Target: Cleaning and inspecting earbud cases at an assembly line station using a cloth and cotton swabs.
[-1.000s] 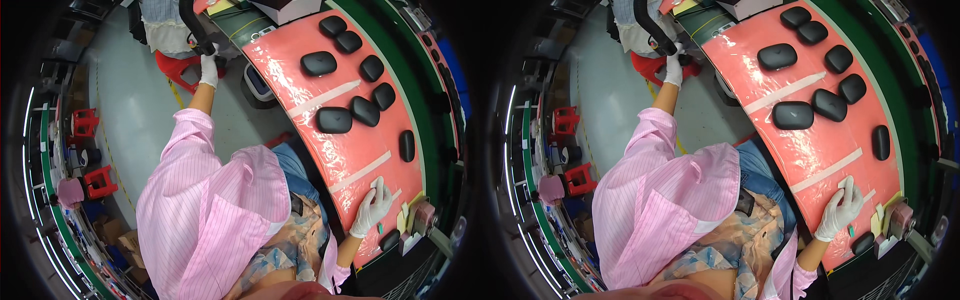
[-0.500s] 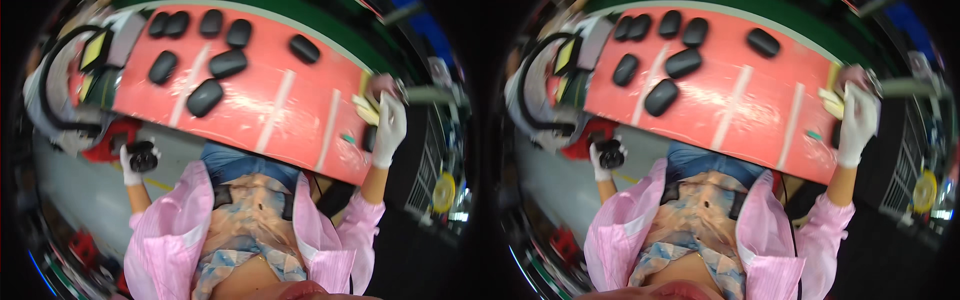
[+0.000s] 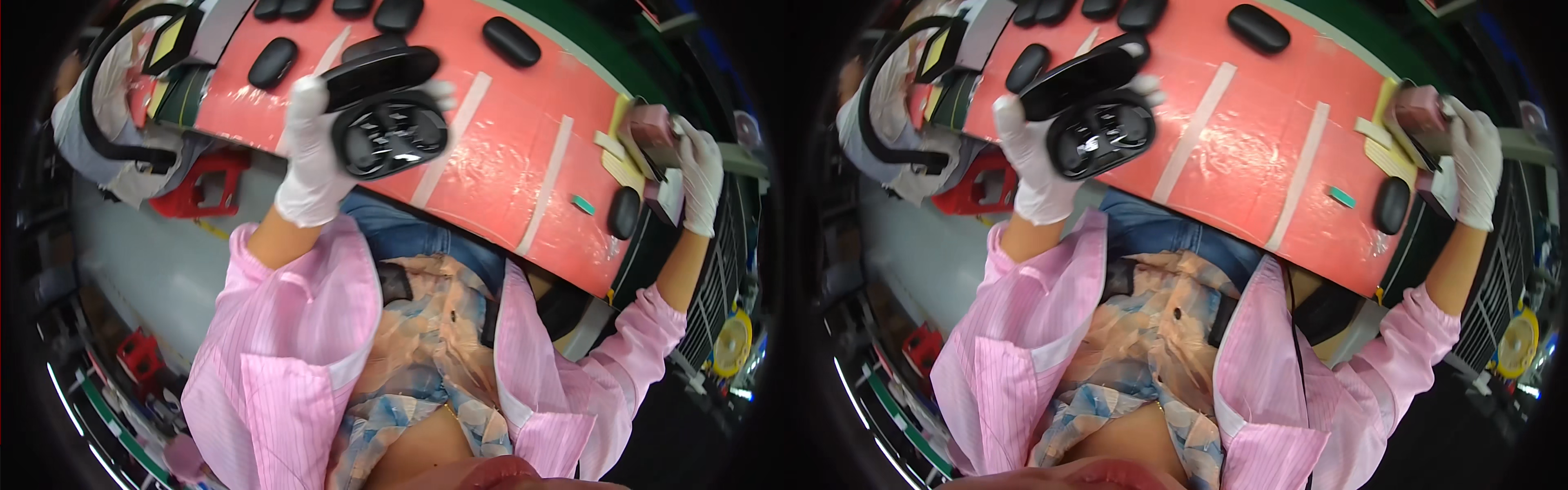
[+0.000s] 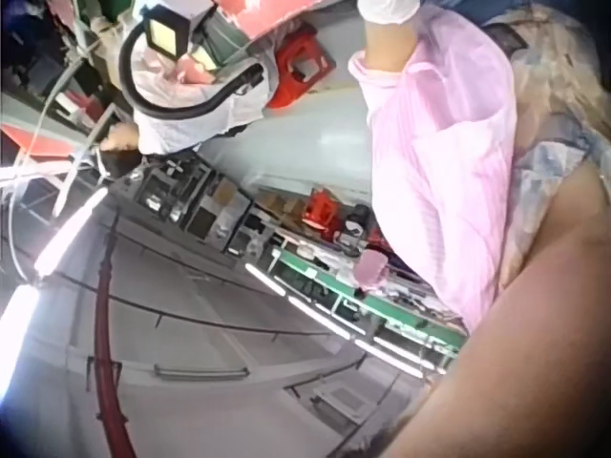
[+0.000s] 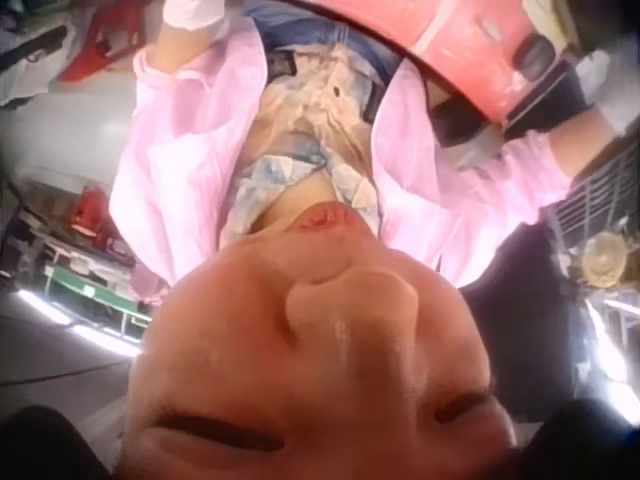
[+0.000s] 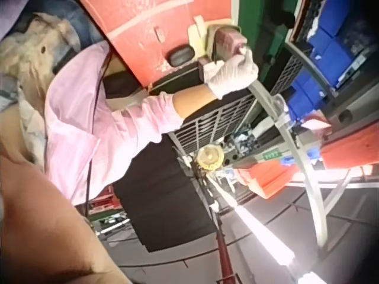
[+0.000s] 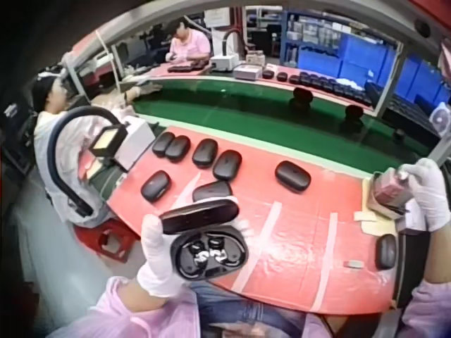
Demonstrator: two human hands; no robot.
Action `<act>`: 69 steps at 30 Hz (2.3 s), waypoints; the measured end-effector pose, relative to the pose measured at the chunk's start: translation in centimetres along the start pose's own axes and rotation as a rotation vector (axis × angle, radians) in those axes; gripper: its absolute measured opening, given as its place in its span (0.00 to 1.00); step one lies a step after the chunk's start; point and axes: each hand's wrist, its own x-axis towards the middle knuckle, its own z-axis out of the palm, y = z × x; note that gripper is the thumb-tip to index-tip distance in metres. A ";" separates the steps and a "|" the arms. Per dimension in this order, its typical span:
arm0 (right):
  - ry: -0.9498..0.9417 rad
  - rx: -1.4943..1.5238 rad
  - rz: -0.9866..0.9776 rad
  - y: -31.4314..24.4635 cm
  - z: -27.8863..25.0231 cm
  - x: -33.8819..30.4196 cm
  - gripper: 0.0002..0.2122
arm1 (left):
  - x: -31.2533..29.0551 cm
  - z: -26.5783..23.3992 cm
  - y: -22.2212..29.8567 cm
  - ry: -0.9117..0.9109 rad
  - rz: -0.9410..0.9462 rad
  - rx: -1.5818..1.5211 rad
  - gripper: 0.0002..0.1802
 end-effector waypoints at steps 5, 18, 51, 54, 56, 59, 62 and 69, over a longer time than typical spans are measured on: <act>0.186 0.901 -0.110 -13.6 0.4 -2.3 0.10 | 1.0 2.6 -1.1 -0.014 0.040 -0.036 0.51; 0.171 0.858 -0.579 -25.3 1.2 -5.1 0.16 | -0.3 2.9 -2.5 -0.021 0.006 -0.036 0.47; 0.157 0.813 -0.783 -25.1 2.0 -5.3 0.14 | -0.6 3.9 -2.5 0.056 -0.247 0.089 0.51; 0.196 0.450 -0.778 -26.4 1.4 -4.8 0.13 | -1.2 3.5 -3.0 0.079 -0.283 -0.159 0.30; 0.269 0.434 -0.803 -25.8 2.4 -4.3 0.13 | -0.9 3.4 -3.2 0.116 -0.314 -0.148 0.32; 0.377 0.694 -0.605 -26.0 2.4 -4.8 0.13 | -0.1 3.5 -3.1 0.203 -0.199 -0.098 0.35; 0.276 0.784 -0.648 -27.3 2.1 -6.6 0.17 | -0.1 3.6 -2.9 0.313 -0.381 -0.312 0.42; 0.402 0.805 -0.373 -27.9 4.6 -9.3 0.15 | 0.0 4.2 -2.9 0.486 -0.247 -0.233 0.47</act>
